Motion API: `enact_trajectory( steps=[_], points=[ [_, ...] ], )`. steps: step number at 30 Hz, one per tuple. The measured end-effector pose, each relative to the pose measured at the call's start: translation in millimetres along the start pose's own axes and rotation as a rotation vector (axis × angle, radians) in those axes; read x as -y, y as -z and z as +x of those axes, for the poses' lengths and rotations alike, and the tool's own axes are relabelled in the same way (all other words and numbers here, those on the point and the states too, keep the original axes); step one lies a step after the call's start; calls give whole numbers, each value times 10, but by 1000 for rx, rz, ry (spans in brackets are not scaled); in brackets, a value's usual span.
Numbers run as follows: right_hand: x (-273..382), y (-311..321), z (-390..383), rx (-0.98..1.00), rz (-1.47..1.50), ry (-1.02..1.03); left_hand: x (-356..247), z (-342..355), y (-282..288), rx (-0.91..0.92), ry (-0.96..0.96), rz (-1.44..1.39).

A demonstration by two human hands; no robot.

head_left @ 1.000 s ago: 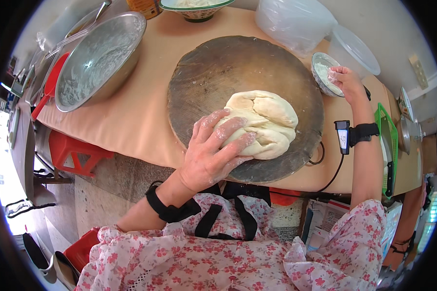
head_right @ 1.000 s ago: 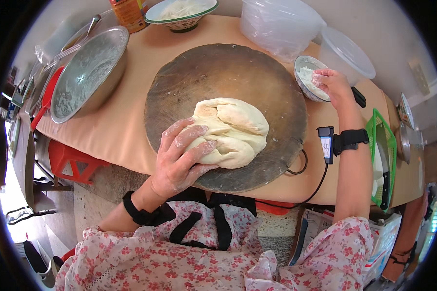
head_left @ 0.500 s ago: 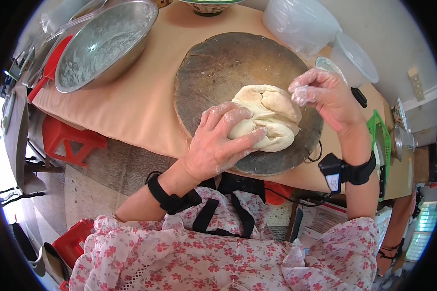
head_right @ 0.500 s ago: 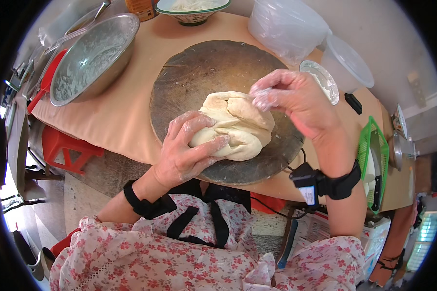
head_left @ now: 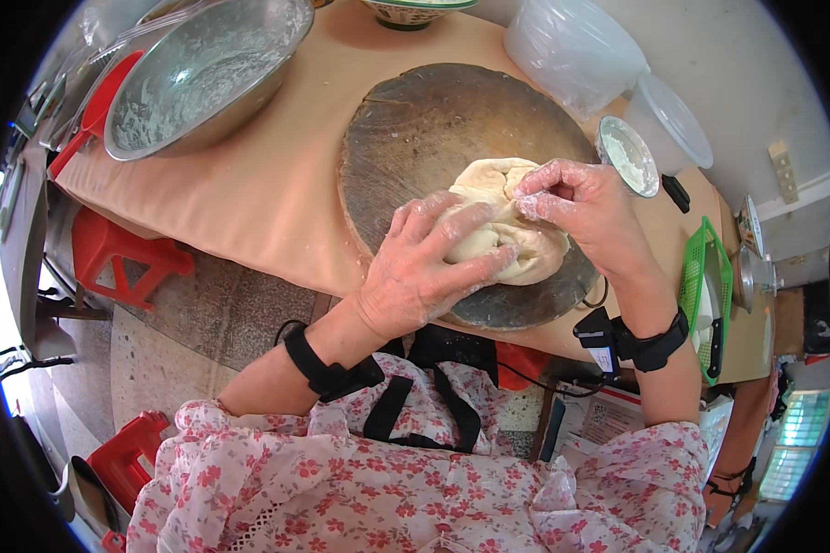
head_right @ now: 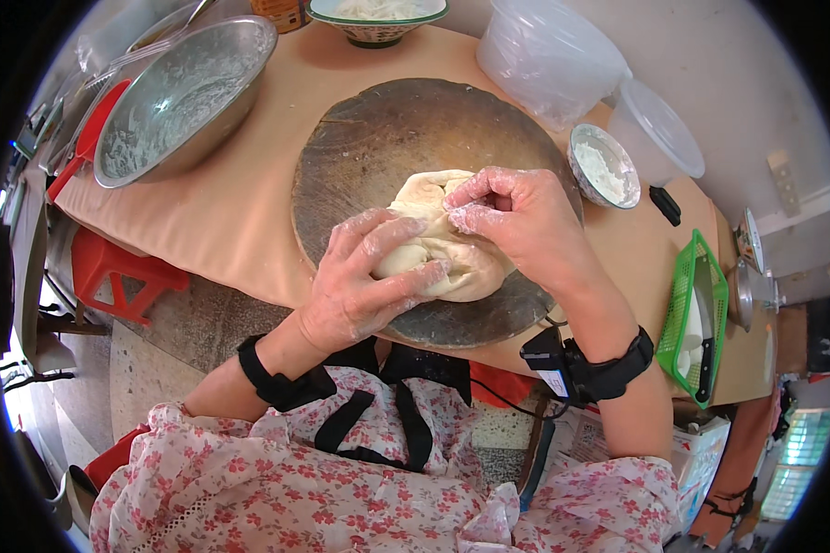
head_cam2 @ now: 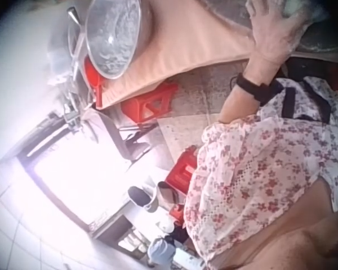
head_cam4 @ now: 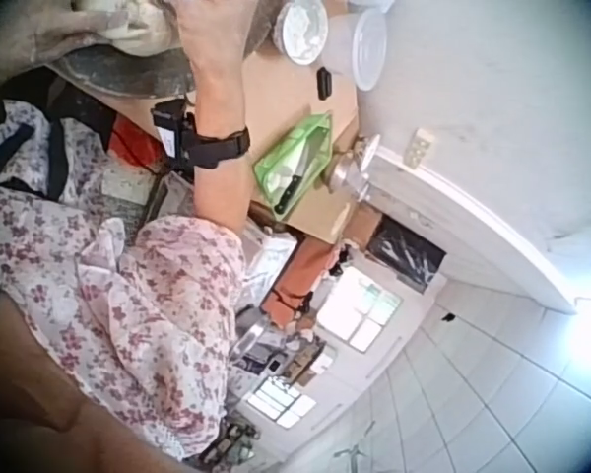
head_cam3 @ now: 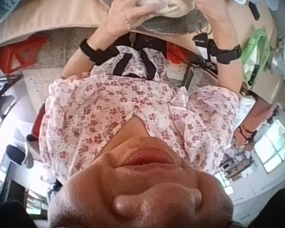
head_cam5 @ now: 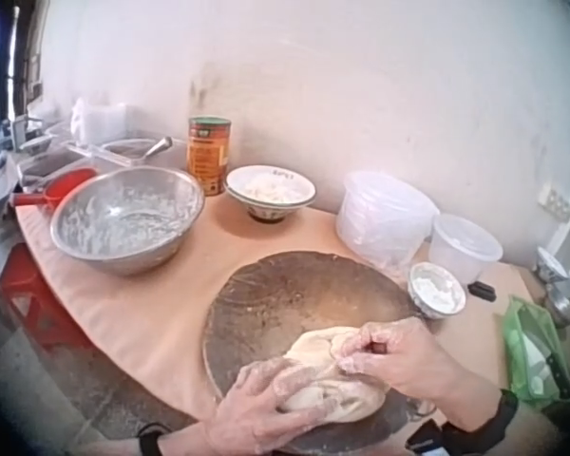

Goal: Kneading a large piece of dough on a wooden circular board in a food preparation setting.

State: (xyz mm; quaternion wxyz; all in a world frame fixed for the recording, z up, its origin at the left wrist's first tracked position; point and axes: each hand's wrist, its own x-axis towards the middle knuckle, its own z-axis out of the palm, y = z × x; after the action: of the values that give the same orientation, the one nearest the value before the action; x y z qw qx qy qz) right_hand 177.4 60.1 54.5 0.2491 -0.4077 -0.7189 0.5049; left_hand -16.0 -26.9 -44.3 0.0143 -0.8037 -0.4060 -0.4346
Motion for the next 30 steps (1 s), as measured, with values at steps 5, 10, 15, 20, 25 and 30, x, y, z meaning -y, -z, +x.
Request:
enact_trajectory(
  steps=[5,10,15,20,25,30],
  points=[
    [14,-40,84,-38,-84,-15,32,-8,-4,21,-79,88],
    [-89,-4,52,-66,-37,49,-26,28,7,49,-34,138],
    [-146,9,-55,-103,-57,81,-55,38,9,42,-1,127],
    [-150,-1,-36,-106,-82,66,-65,32,14,10,5,137],
    [-145,6,-25,-134,19,52,-57,23,-5,-10,1,133],
    [-142,6,-35,-121,65,49,-66,30,3,-18,5,147]
  ],
)
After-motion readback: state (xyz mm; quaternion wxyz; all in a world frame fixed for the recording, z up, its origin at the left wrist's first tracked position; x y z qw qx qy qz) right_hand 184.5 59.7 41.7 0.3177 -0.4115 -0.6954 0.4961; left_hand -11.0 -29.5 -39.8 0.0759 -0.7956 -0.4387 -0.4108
